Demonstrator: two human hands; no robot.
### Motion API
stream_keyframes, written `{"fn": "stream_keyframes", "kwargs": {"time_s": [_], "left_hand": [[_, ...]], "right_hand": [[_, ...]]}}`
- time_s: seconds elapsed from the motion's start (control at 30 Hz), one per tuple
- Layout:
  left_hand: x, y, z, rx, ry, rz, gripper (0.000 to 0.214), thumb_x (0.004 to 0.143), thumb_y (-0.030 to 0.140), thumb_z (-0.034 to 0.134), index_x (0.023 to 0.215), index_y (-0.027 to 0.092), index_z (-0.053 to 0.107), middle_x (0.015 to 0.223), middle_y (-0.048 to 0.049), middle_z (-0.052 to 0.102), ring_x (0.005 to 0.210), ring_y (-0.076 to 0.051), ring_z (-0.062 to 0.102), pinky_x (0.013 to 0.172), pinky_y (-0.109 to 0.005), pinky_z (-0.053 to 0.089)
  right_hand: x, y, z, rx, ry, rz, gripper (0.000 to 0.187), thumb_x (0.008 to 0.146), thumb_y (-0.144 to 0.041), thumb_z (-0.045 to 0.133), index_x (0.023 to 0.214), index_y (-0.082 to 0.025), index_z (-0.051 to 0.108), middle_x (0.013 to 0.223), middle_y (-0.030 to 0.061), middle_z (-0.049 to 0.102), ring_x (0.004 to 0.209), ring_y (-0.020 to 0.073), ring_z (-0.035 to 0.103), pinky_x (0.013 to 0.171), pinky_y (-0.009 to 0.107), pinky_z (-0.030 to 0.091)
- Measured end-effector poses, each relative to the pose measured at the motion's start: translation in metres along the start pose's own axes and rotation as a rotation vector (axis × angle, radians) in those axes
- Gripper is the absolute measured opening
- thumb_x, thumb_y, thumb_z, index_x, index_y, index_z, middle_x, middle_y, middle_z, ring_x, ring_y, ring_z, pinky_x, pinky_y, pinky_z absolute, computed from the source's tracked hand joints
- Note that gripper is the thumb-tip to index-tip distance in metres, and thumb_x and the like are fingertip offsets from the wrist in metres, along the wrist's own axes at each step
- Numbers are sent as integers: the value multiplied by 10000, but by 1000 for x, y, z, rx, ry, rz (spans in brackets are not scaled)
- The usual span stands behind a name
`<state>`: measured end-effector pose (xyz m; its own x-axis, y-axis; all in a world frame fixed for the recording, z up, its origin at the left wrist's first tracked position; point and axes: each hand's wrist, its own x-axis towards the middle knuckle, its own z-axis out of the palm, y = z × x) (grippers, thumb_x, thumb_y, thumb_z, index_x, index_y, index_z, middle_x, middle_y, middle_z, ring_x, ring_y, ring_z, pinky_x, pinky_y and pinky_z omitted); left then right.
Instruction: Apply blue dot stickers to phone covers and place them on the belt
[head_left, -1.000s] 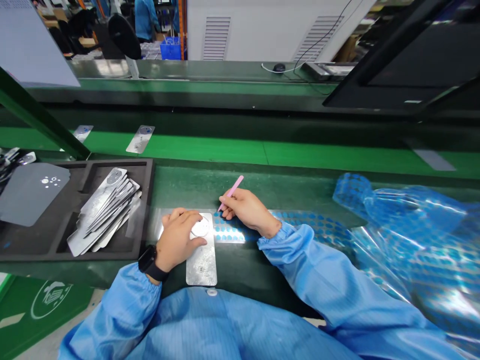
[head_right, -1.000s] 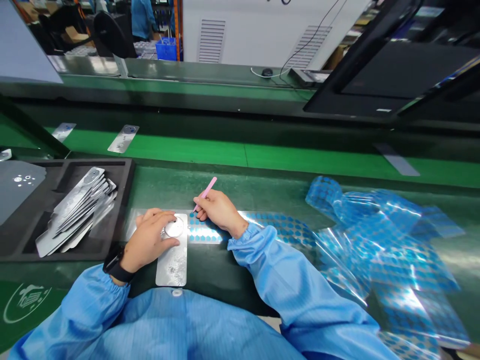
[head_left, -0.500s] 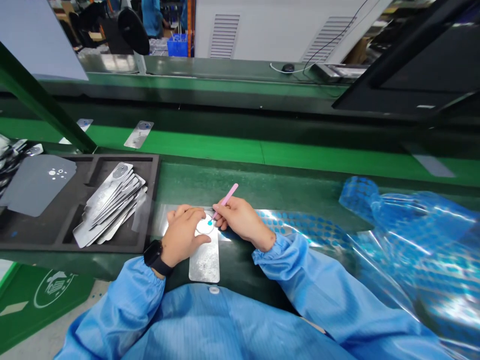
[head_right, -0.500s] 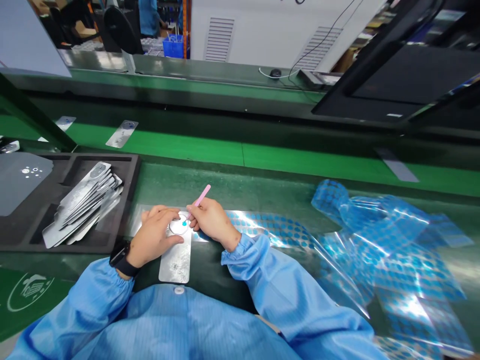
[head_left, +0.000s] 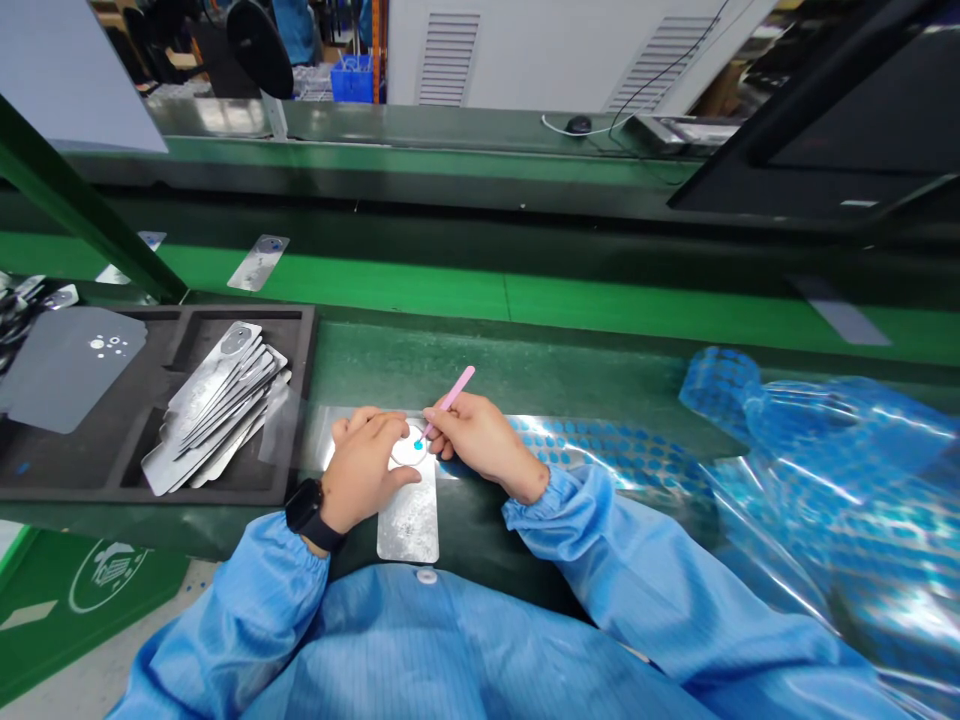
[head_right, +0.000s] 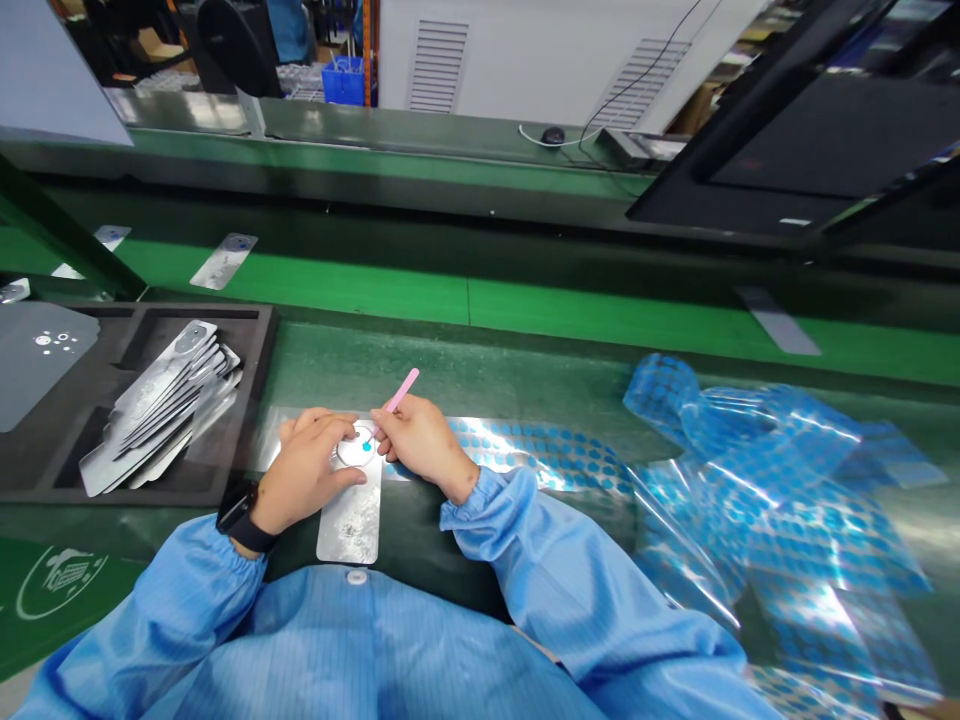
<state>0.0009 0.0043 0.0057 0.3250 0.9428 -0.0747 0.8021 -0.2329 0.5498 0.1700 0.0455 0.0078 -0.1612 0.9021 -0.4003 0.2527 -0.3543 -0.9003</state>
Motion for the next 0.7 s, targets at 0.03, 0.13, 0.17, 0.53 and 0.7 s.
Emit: {"fn": "stream_keyframes", "kwargs": {"time_s": [0.03, 0.13, 0.17, 0.53, 0.7], "left_hand": [[0, 0, 0, 1, 1, 0, 440, 646, 254, 842, 1000, 215, 583, 1254, -78, 633, 1181, -321, 482, 934, -501, 332], [-1, -1, 1, 4, 21, 23, 432, 654, 266, 837, 996, 219, 578, 1250, -85, 635, 1179, -320, 481, 922, -493, 342], [-1, -2, 1, 8, 27, 31, 430, 656, 271, 836, 995, 220, 576, 1247, -85, 636, 1175, -318, 483, 917, -487, 345], [-1, -2, 2, 16, 24, 28, 417, 653, 272, 839, 969, 219, 572, 1252, -81, 634, 1165, -317, 487, 902, -476, 344], [-1, 0, 1, 19, 23, 19, 419, 647, 259, 843, 962, 218, 569, 1247, -78, 638, 1164, -323, 490, 893, -477, 347]], "right_hand": [[-1, -1, 0, 0, 7, 6, 191, 833, -205, 614, 652, -157, 581, 514, -2, 617, 398, 83, 550, 363, 159, 440], [-3, -5, 1, -7, 17, 20, 206, 847, -179, 594, 643, -159, 574, 517, 0, 619, 406, 82, 554, 380, 161, 450], [-4, -6, 1, -10, 17, 20, 210, 849, -175, 591, 641, -160, 572, 517, 1, 620, 409, 82, 556, 386, 163, 454], [-5, -3, 2, -39, 36, 12, 198, 853, -194, 588, 656, -169, 574, 533, 6, 630, 421, 95, 564, 403, 184, 461], [-6, -4, 1, -74, 30, 16, 201, 861, -188, 580, 661, -167, 573, 568, 13, 645, 431, 97, 572, 416, 192, 464]]}}
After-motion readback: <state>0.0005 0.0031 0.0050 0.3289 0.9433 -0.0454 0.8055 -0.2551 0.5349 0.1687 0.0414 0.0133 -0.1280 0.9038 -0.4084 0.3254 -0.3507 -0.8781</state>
